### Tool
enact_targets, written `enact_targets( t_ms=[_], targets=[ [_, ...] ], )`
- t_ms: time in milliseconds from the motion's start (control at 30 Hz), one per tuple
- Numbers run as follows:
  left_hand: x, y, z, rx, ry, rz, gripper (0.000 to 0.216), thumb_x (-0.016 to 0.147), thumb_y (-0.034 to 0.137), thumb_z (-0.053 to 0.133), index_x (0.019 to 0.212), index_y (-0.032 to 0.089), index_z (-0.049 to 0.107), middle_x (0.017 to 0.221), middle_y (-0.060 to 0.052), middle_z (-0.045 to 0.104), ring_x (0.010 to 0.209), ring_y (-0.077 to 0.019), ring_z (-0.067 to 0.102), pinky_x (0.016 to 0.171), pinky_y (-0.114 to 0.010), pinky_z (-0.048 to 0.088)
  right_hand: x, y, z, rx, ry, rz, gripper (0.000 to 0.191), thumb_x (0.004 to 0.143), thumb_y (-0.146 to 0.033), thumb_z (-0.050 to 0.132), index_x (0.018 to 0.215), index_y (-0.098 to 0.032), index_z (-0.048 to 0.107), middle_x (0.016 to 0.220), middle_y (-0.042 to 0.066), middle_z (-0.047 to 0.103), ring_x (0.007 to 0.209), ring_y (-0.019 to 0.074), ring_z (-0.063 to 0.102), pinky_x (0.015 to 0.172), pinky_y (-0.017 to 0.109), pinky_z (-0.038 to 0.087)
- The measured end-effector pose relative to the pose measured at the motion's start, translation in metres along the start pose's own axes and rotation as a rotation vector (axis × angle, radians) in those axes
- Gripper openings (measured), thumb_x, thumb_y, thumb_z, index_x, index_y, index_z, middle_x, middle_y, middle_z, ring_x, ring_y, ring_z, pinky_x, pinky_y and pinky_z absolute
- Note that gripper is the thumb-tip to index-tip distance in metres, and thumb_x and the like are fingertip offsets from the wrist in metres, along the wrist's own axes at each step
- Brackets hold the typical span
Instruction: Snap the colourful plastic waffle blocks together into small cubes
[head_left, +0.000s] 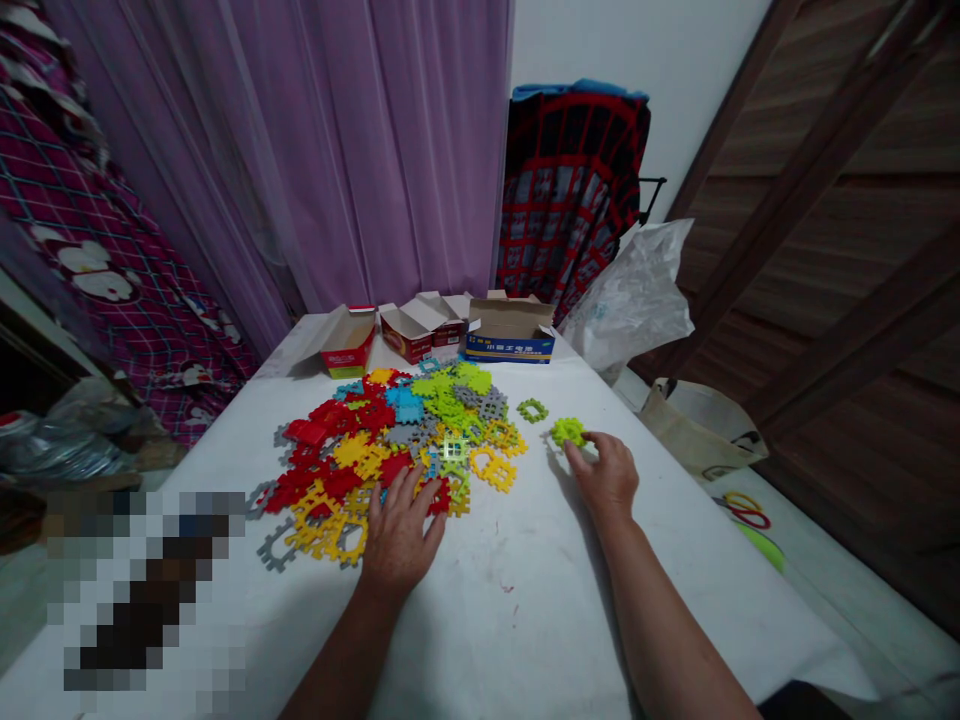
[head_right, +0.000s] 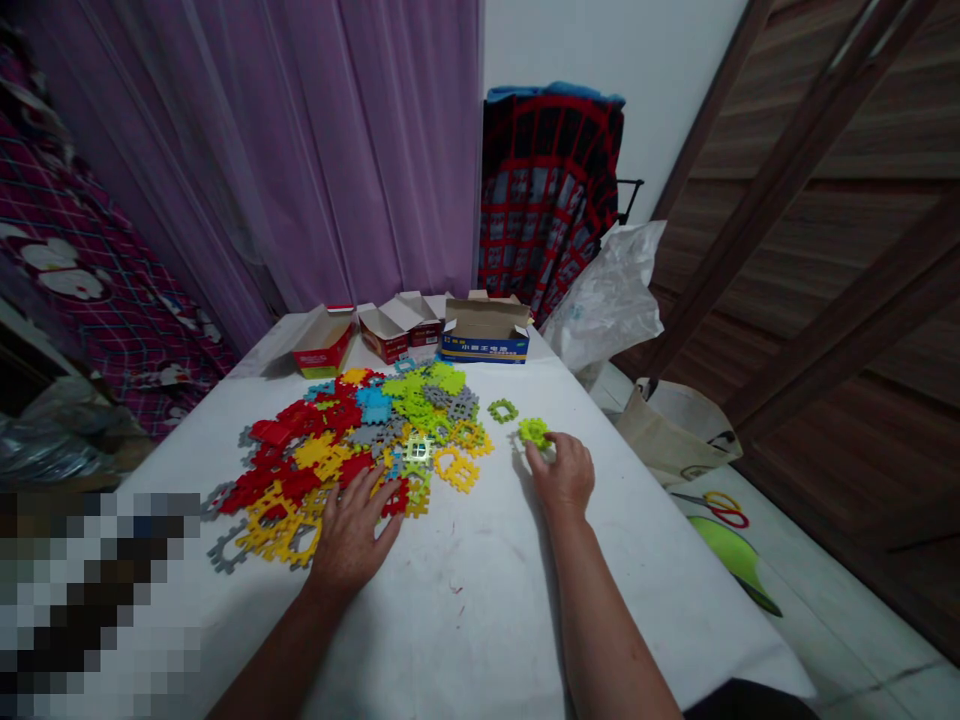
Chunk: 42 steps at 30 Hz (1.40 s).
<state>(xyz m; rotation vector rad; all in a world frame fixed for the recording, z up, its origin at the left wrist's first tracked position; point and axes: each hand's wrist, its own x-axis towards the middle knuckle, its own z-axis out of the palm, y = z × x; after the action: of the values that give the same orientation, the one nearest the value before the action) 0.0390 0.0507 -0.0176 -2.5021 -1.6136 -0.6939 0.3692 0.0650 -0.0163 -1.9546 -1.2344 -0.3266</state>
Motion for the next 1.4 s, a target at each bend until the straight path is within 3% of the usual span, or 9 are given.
enact_targets(
  t_ms=[133,333,900,1400],
  targets=[
    [-0.001,0.001,0.000,-0.007,0.019,-0.008,0.039,0.093,0.034,0.051,0.130,0.030,0.062,0.147,-0.008,0.055,0.137,-0.0296,0.047,0.118,-0.058,0.022,0.014,0.019,0.008,0.026,-0.006,0.074,0.039,0.080,-0.050,0.055,0.091,-0.016,0.069,0.096,0.014,0.069,0.091,0.0264,0.058,0.082,0.038,0.044],
    [-0.002,0.006,0.000,-0.004,0.064,-0.015,0.038,0.091,0.031,0.053,0.128,0.029,0.063,0.145,-0.008,0.057,0.137,-0.0289,0.048,0.120,-0.056,0.020,0.010,0.025,0.017,0.024,-0.006,0.061,0.044,0.080,-0.055,0.052,0.091,-0.017,0.071,0.097,0.013,0.070,0.090,0.0256,0.058,0.081,0.036,0.044],
    [-0.001,0.003,0.000,-0.017,0.016,-0.021,0.040,0.092,0.034,0.051,0.130,0.031,0.063,0.147,-0.008,0.055,0.138,-0.0291,0.047,0.120,-0.057,0.021,0.012,0.016,0.011,-0.094,-0.141,0.053,0.034,0.081,-0.044,0.057,0.099,-0.017,0.069,0.102,0.012,0.068,0.095,0.0256,0.056,0.084,0.036,0.042],
    [-0.001,0.000,0.000,-0.008,0.012,-0.003,0.040,0.093,0.035,0.051,0.131,0.031,0.062,0.147,-0.008,0.055,0.137,-0.0288,0.048,0.119,-0.058,0.023,0.011,0.009,0.006,-0.183,-0.217,0.084,0.040,0.079,-0.045,0.063,0.108,-0.017,0.066,0.106,0.012,0.068,0.096,0.0258,0.057,0.078,0.034,0.040]
  ],
)
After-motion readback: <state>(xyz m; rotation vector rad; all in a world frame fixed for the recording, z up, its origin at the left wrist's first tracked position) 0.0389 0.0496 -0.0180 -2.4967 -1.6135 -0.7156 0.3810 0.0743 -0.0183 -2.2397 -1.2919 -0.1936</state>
